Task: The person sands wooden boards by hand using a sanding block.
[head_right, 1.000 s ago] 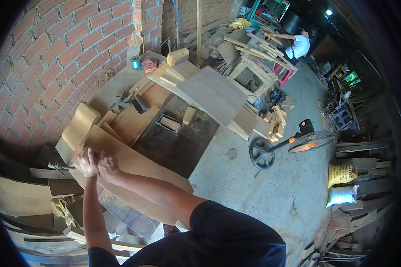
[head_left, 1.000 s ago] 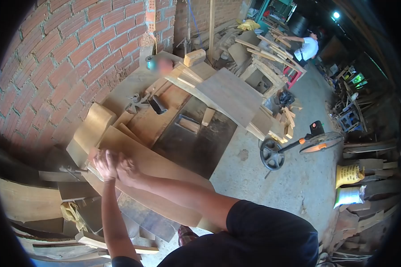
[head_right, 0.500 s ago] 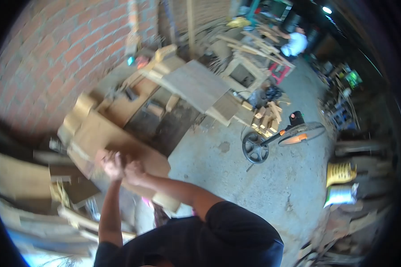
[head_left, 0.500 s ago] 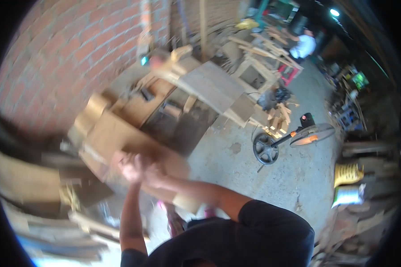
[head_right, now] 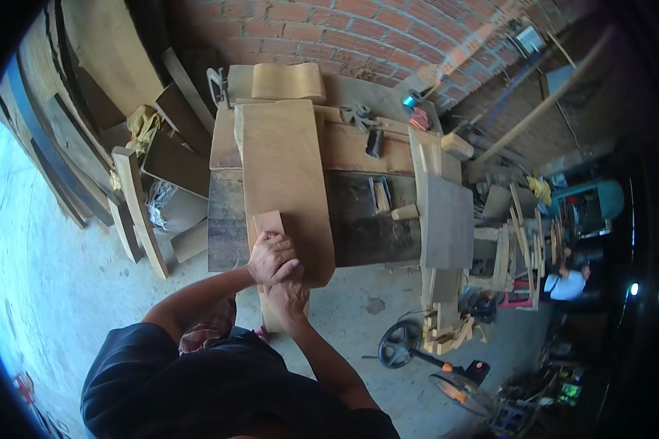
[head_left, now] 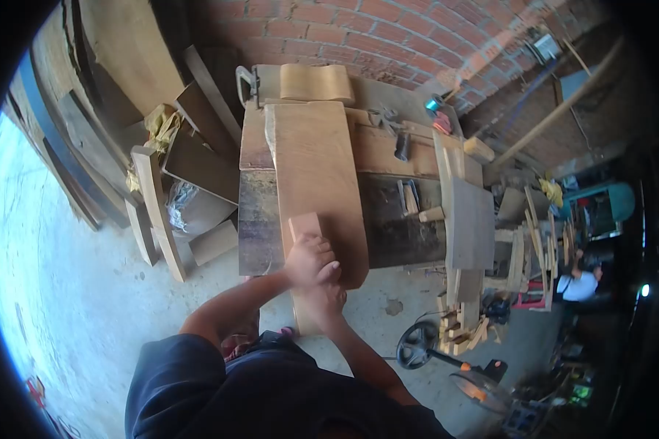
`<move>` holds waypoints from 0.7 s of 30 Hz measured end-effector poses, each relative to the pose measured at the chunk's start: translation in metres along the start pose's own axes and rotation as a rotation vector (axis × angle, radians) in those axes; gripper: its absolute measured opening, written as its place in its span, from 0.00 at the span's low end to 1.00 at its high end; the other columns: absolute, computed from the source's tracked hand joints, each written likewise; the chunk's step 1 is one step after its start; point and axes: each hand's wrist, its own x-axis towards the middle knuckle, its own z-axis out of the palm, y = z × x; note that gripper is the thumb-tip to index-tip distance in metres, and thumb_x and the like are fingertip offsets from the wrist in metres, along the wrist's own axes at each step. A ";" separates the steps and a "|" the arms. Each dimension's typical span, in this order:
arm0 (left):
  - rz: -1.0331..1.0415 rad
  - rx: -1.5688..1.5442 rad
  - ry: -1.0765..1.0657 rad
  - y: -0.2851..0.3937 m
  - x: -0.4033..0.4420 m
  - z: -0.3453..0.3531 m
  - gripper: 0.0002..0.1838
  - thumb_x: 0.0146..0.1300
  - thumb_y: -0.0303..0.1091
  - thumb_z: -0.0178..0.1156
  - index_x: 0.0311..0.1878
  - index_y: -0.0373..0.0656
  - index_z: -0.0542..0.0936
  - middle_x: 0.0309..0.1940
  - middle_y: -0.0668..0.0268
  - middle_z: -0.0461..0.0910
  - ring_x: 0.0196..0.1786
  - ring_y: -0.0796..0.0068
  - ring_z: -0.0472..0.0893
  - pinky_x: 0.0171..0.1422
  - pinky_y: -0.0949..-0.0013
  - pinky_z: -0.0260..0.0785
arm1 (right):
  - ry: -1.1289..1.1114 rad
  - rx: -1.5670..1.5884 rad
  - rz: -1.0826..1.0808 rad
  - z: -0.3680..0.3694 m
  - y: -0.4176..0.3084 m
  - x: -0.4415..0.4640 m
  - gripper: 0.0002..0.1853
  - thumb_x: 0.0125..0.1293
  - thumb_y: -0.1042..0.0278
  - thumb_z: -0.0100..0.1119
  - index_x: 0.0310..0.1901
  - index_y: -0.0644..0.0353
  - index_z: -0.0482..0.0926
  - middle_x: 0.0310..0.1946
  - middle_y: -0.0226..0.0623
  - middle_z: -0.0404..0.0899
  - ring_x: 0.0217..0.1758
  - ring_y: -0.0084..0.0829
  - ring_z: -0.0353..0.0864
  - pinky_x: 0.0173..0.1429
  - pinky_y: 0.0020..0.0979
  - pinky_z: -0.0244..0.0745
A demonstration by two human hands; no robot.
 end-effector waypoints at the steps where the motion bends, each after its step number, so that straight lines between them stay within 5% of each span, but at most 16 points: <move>1: 0.002 0.019 -0.004 -0.018 0.012 -0.005 0.14 0.64 0.45 0.54 0.32 0.45 0.81 0.36 0.63 0.80 0.48 0.63 0.79 0.57 0.55 0.62 | 0.016 -0.011 0.016 -0.003 -0.005 0.025 0.33 0.58 0.51 0.64 0.59 0.66 0.69 0.46 0.52 0.73 0.43 0.49 0.81 0.43 0.48 0.78; 4: -0.017 0.004 0.027 -0.079 0.058 -0.021 0.15 0.64 0.45 0.54 0.32 0.44 0.81 0.35 0.62 0.81 0.49 0.63 0.78 0.58 0.55 0.62 | 0.184 -0.075 -0.064 -0.007 -0.023 0.102 0.32 0.59 0.52 0.64 0.58 0.67 0.69 0.44 0.50 0.72 0.34 0.47 0.83 0.33 0.46 0.79; 9: 0.001 -0.003 0.114 -0.183 0.142 -0.043 0.17 0.66 0.46 0.51 0.32 0.43 0.79 0.32 0.58 0.79 0.44 0.59 0.77 0.54 0.55 0.60 | 0.272 -0.074 -0.121 -0.031 -0.059 0.235 0.40 0.57 0.50 0.69 0.63 0.67 0.63 0.45 0.49 0.71 0.36 0.47 0.84 0.35 0.44 0.81; 10: -0.010 0.009 0.123 -0.201 0.156 -0.044 0.19 0.67 0.47 0.49 0.32 0.43 0.80 0.32 0.58 0.79 0.43 0.58 0.77 0.53 0.55 0.60 | 0.198 -0.032 -0.053 -0.045 -0.070 0.254 0.36 0.59 0.50 0.67 0.61 0.67 0.67 0.46 0.55 0.74 0.38 0.53 0.84 0.41 0.50 0.80; 13: -0.111 0.142 0.056 -0.234 0.185 -0.047 0.21 0.69 0.48 0.46 0.37 0.44 0.83 0.36 0.58 0.81 0.46 0.59 0.78 0.54 0.57 0.60 | 0.123 -0.045 -0.016 -0.042 -0.069 0.306 0.34 0.60 0.49 0.67 0.58 0.68 0.71 0.46 0.57 0.76 0.42 0.53 0.85 0.44 0.50 0.80; 15: -0.122 0.152 0.056 -0.229 0.185 -0.045 0.21 0.69 0.49 0.46 0.39 0.45 0.84 0.38 0.59 0.82 0.48 0.61 0.78 0.56 0.56 0.59 | 0.147 -0.002 -0.088 -0.053 -0.069 0.302 0.36 0.61 0.52 0.66 0.63 0.66 0.65 0.50 0.55 0.72 0.47 0.53 0.83 0.48 0.50 0.80; 21: -0.136 0.167 0.070 -0.144 0.112 -0.029 0.21 0.70 0.50 0.47 0.38 0.46 0.83 0.37 0.61 0.80 0.50 0.63 0.77 0.58 0.55 0.58 | 0.171 0.038 -0.107 -0.042 -0.052 0.189 0.33 0.61 0.50 0.66 0.59 0.66 0.69 0.50 0.59 0.75 0.46 0.58 0.82 0.49 0.53 0.77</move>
